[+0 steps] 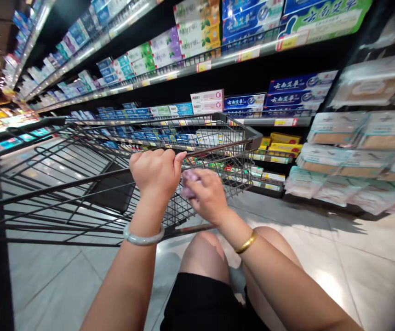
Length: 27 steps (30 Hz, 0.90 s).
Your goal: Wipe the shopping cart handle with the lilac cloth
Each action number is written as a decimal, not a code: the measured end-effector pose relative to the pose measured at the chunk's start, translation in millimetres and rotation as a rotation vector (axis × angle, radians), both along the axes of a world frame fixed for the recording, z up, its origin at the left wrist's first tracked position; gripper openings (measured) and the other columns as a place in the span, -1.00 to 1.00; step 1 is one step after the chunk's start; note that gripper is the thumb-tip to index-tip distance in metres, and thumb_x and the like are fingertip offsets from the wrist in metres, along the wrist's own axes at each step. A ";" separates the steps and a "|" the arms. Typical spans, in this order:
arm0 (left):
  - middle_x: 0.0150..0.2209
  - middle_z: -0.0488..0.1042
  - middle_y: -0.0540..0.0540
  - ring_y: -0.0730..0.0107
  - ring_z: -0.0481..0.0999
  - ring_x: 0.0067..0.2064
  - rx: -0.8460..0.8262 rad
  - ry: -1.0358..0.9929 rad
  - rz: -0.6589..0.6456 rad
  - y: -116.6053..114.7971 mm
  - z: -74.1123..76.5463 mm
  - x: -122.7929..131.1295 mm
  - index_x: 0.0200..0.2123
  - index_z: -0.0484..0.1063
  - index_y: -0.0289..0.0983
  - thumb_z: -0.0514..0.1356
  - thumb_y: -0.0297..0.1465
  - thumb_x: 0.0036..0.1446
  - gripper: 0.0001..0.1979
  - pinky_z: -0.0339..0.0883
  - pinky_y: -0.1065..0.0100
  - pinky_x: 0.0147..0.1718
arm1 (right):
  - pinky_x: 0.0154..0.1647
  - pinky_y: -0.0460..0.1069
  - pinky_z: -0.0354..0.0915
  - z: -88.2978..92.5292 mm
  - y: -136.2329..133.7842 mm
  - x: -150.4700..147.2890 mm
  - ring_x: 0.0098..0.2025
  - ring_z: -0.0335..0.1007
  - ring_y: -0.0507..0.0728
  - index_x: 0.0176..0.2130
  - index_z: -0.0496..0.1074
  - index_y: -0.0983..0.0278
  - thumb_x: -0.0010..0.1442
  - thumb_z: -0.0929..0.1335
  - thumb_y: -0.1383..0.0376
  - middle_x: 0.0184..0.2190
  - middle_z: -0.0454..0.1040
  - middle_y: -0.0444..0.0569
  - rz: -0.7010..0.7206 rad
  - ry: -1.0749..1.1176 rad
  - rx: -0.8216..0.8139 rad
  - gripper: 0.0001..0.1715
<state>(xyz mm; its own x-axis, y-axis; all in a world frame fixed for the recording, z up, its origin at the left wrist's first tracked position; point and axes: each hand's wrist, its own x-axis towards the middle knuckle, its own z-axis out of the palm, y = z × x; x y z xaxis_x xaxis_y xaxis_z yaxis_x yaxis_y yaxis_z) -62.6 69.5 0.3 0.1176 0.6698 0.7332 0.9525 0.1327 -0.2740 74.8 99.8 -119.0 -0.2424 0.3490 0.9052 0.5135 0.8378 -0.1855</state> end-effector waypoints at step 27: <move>-0.37 0.55 -0.18 0.11 0.45 -0.30 -0.012 -0.058 -0.015 -0.7 -2.4 -0.9 -0.41 0.49 -0.21 -0.13 -0.03 0.43 -0.42 -0.03 0.10 -0.20 | 0.09 0.15 0.40 3.0 9.3 6.2 0.10 0.31 0.24 -0.01 0.53 0.14 0.13 0.42 0.39 0.10 0.30 0.07 -0.018 0.184 0.055 -0.60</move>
<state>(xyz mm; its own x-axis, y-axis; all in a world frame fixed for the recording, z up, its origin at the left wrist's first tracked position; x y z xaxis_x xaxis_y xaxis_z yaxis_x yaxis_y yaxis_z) -63.5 68.8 -2.1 0.0858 0.6768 0.7312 0.9687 0.1150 -0.2202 81.0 109.2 -116.0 -0.0648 0.3010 0.9514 0.4904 0.8399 -0.2324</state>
